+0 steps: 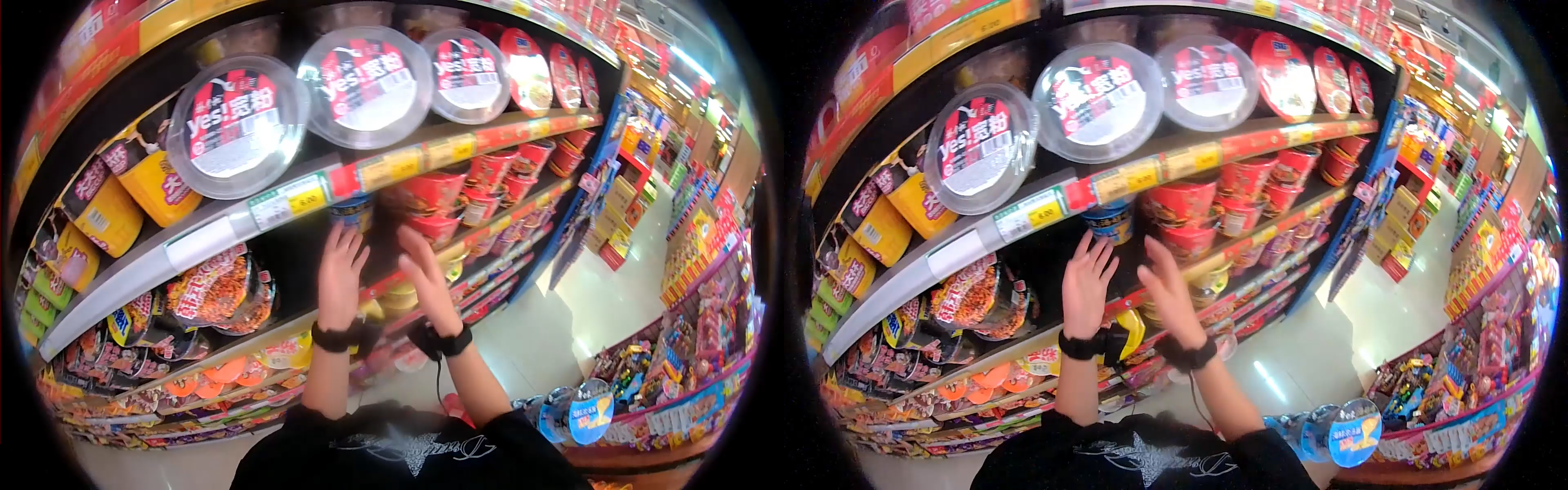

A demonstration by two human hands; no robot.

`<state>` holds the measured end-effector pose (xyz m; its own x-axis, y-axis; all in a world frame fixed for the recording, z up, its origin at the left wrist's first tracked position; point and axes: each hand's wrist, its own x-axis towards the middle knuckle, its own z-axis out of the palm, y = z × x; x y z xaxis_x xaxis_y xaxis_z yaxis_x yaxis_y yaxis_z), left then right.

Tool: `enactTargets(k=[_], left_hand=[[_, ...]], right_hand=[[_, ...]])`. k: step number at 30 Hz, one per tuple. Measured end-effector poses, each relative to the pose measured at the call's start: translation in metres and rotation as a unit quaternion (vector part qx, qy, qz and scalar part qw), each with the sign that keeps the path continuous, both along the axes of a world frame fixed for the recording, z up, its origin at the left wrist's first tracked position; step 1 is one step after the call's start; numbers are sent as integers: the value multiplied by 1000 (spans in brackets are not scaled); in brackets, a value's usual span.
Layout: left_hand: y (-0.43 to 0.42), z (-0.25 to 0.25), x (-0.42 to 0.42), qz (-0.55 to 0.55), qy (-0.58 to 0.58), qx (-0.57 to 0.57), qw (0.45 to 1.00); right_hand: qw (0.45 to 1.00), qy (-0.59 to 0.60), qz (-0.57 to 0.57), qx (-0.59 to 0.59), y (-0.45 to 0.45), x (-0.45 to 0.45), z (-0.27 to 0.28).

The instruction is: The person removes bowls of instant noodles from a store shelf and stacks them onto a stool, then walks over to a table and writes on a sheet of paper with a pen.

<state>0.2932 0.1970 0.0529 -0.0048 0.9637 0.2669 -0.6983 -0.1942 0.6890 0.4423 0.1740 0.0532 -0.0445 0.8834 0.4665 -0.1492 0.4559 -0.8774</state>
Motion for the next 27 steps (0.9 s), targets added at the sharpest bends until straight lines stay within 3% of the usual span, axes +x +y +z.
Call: enactTargets(k=[4, 5, 7, 9, 11, 12, 14, 17, 18, 21, 24, 27], left_hand=[[57, 16, -14, 15, -49, -2, 999], [68, 14, -12, 46, -47, 44, 997], [74, 28, -9, 84, -16, 21, 996], [114, -6, -24, 52, -27, 59, 997], [110, 1, -28, 34, 12, 83, 996], [116, -2, -29, -4, -51, 99, 994], [157, -47, -44, 80, 56, 120, 988], [193, -83, -49, 189, 163, 144, 958], [195, -85, -49, 253, 259, 155, 919], [197, -91, -54, 293, 373, 164, 865], [139, -33, -40, 132, 150, 80, 976], [96, 1, -33, 138, 144, 66, 978]], right_hand=[[994, 82, 50, -47, 78, -33, 16], [994, 96, 37, -25, 92, -42, 17], [995, 88, -7, -56, 111, -55, 25], [997, 37, -31, -53, 129, -59, 23], [998, 5, -51, -32, 145, -58, 18], [998, -1, -58, -13, 153, -56, 15], [996, -17, -81, -15, 168, -52, 10], [999, 23, -16, -32, 173, -44, 7], [998, 5, -55, 11, 176, -46, 4], [998, -28, -45, 32, 177, -44, 2], [996, -64, -53, 43, 155, -45, 9], [998, -27, -17, 52, 149, -44, -5]])
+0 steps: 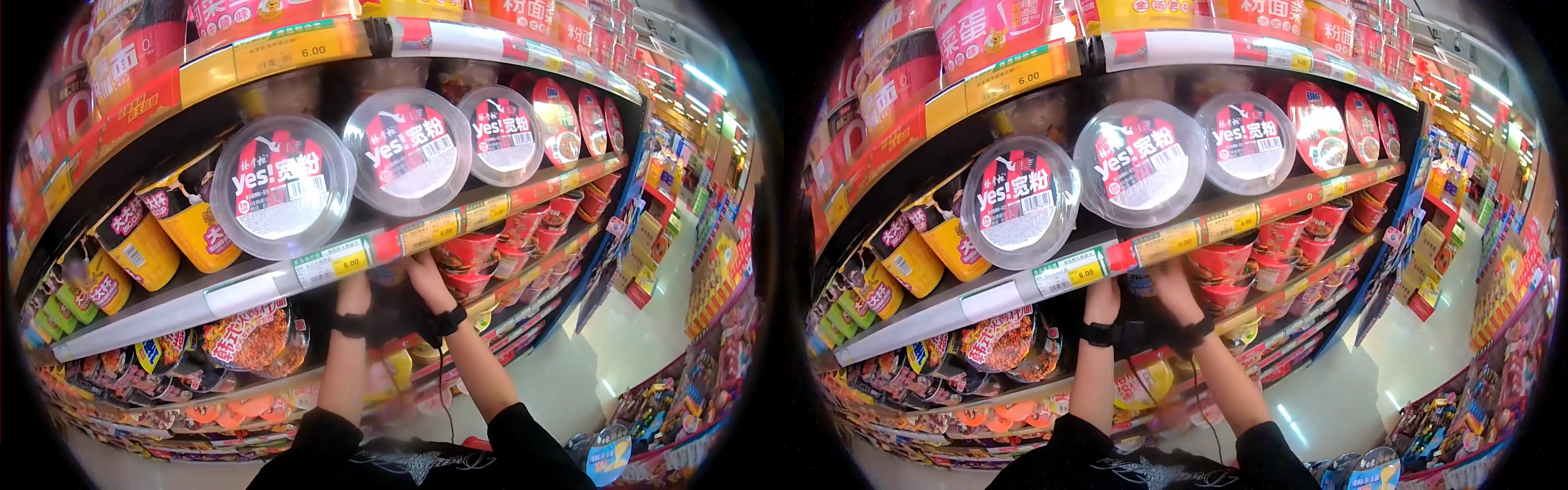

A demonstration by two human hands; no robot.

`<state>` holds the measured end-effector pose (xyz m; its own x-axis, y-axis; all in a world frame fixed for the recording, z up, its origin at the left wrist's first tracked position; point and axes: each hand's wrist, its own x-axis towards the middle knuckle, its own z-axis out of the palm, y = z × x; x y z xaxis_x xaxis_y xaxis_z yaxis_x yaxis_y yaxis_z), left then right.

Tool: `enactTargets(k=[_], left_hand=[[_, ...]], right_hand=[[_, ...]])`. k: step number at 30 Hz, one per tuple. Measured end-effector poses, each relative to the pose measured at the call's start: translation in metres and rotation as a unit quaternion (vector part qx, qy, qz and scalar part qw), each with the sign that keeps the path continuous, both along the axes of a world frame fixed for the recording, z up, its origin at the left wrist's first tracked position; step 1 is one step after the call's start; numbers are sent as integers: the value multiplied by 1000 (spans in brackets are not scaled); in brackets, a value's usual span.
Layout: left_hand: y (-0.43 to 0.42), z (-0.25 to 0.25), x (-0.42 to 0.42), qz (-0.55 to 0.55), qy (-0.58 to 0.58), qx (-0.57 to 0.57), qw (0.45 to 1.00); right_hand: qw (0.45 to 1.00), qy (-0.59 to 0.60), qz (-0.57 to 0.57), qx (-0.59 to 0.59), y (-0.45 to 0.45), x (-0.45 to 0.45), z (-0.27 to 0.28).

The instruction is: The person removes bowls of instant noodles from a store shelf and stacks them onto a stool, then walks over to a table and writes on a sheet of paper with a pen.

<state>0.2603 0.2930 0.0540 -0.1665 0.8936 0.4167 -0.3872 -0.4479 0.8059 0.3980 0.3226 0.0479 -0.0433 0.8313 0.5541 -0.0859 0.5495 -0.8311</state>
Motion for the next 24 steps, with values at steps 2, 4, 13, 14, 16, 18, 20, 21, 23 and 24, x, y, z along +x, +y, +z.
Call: enactTargets(k=[2, 4, 13, 14, 16, 18, 20, 21, 23, 24], left_hand=[[-31, 31, 9, -29, -73, 3, 997], [-43, 32, 6, -16, -42, -31, 998], [-141, 22, 31, -8, -63, -82, 995], [-159, 27, 40, -3, -65, -96, 993], [-186, 25, 56, -3, -61, -107, 992], [-205, 18, 76, 10, -43, -89, 995], [-232, 32, 103, -17, -23, -101, 995], [-246, 38, 116, -32, -12, -107, 994], [-266, 38, 139, -88, -5, -103, 991], [-276, 36, 151, -117, -2, -101, 988]], right_hand=[[996, 67, 52, -28, -28, -1, 12], [988, 102, 98, -62, -53, 1, 22], [998, 14, 32, -44, -155, 38, 1], [998, 14, 31, -46, -171, 45, 0], [998, 15, 21, -50, -205, 64, -3], [997, 36, -19, -59, -248, 84, 1], [994, 24, -82, -64, -289, 105, 7], [992, 17, -103, -76, -308, 117, 9], [984, 3, -146, -102, -346, 142, 13], [981, -3, -172, -94, -364, 154, 15]])
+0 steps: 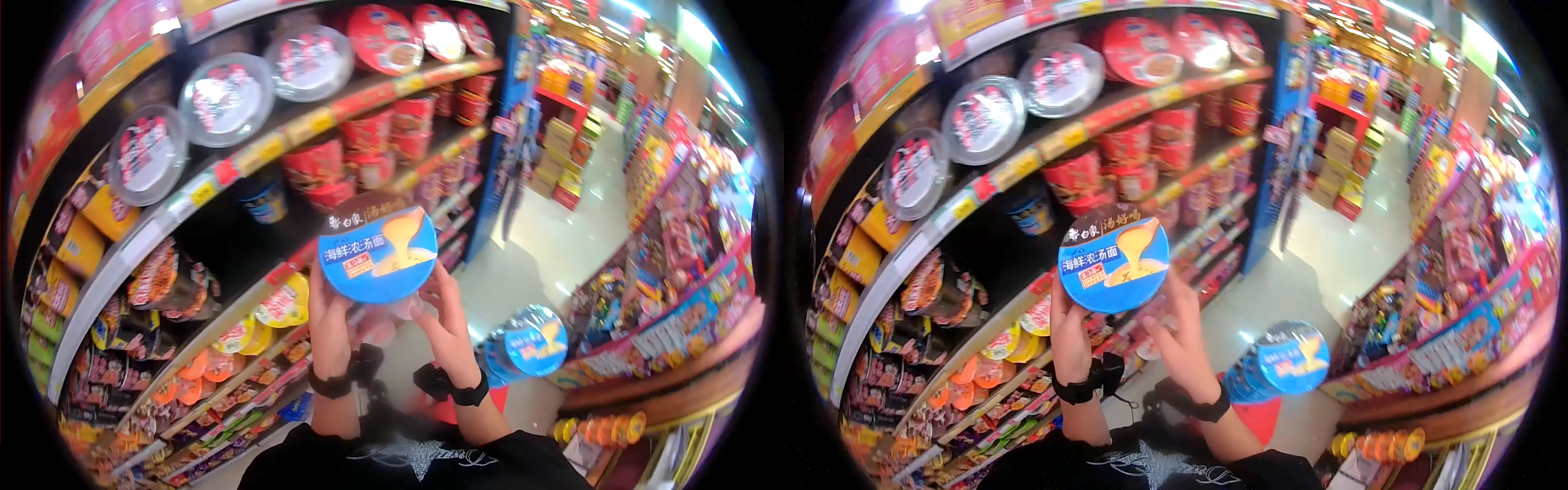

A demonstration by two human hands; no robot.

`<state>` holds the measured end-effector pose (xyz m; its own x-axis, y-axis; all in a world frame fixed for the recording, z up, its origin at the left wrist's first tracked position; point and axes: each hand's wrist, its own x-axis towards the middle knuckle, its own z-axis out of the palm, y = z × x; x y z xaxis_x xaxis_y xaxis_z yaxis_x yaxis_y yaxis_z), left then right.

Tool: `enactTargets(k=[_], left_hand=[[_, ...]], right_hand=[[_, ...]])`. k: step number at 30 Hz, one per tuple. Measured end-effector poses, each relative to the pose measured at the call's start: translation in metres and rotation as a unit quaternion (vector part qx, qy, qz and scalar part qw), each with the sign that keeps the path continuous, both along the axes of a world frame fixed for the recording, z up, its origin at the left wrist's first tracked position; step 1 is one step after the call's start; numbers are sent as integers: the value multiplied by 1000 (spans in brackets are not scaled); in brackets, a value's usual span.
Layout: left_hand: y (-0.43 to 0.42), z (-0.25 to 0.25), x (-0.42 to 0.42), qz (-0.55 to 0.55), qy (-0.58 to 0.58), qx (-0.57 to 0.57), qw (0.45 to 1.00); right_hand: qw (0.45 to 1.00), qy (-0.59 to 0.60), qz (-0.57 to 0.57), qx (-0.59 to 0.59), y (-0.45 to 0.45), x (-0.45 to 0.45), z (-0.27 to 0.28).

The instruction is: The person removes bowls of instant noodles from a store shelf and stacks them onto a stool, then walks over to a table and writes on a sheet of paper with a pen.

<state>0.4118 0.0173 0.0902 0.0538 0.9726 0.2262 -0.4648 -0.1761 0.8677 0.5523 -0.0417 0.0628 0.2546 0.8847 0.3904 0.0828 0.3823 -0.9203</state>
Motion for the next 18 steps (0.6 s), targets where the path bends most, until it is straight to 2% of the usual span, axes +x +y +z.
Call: enactTargets(k=[5, 8, 12, 13, 18], left_hand=[[-43, -8, 54, -145, 44, 65, 986], [-70, -10, 80, -219, 40, 58, 973], [-84, -25, 113, -310, 86, 115, 940], [-90, -26, 120, -340, 68, 76, 935], [-100, -39, 141, -379, 88, 62, 919]], right_hand=[[990, -24, -142, 6, -85, 47, 14], [975, -43, -217, 7, -128, 67, 16], [957, -38, -286, -5, -164, 91, 6], [953, -38, -302, -8, -170, 96, 5], [946, -14, -321, -37, -186, 121, -18]])
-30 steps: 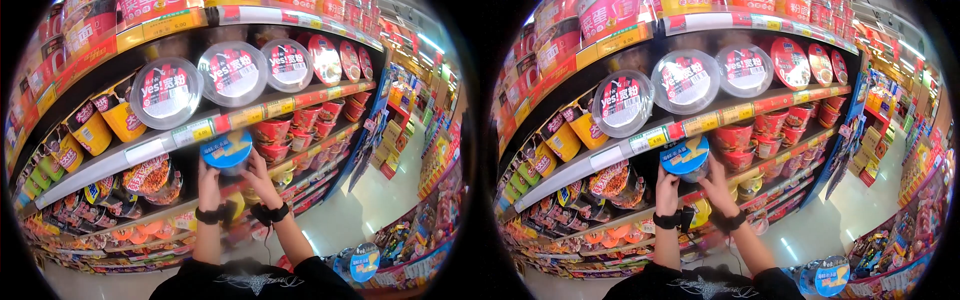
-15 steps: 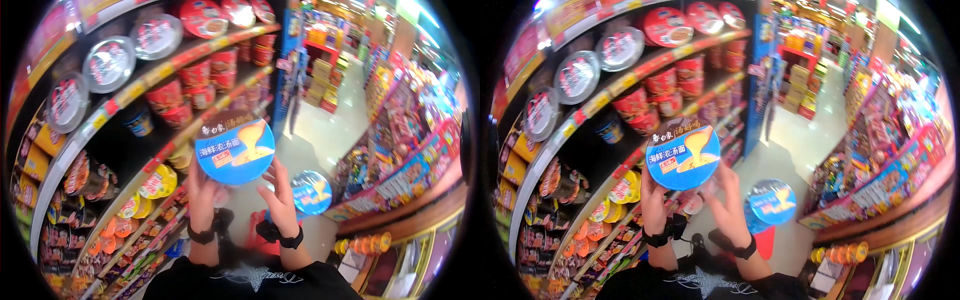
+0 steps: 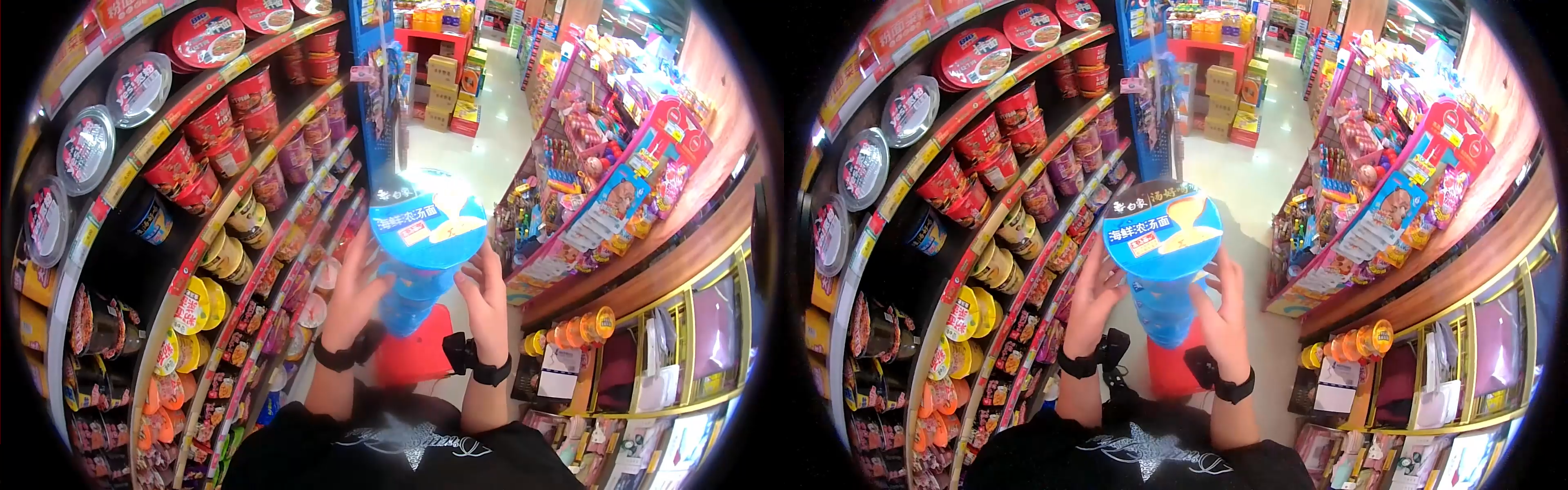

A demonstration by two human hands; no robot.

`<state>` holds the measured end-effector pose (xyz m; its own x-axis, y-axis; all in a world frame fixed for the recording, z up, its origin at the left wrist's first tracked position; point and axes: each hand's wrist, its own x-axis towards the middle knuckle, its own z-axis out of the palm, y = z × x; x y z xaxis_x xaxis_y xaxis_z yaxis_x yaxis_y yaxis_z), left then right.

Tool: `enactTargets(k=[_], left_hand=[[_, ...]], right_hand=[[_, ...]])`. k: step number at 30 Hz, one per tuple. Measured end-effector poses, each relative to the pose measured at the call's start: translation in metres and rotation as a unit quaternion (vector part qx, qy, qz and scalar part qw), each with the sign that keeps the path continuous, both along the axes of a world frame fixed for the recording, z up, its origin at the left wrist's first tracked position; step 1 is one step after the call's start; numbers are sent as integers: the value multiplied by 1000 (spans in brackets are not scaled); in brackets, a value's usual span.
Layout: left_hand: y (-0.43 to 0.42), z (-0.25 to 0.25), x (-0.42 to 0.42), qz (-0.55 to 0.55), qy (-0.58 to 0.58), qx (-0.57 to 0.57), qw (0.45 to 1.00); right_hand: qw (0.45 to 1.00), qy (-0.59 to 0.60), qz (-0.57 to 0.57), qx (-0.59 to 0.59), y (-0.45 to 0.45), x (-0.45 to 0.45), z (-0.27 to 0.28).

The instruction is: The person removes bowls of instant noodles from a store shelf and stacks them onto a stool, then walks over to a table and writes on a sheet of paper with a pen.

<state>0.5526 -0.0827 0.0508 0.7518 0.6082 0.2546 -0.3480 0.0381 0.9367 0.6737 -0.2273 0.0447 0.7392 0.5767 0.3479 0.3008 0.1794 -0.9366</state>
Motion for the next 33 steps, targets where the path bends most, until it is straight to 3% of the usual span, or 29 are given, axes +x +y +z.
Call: enactTargets(k=[9, 24, 30, 33], left_hand=[[8, -21, 2, -6, 33, -59, 998], [11, -18, 1, 7, 55, -41, 998], [20, -20, -2, 19, 47, -32, 998], [23, -14, -11, 43, 39, -27, 998]], right_hand=[[997, 69, 32, -11, -1, 14, -39], [995, 100, 2, 7, 0, 12, -22], [996, 54, -65, 31, -5, 14, -15], [986, -24, -157, 55, -8, -1, 10]])
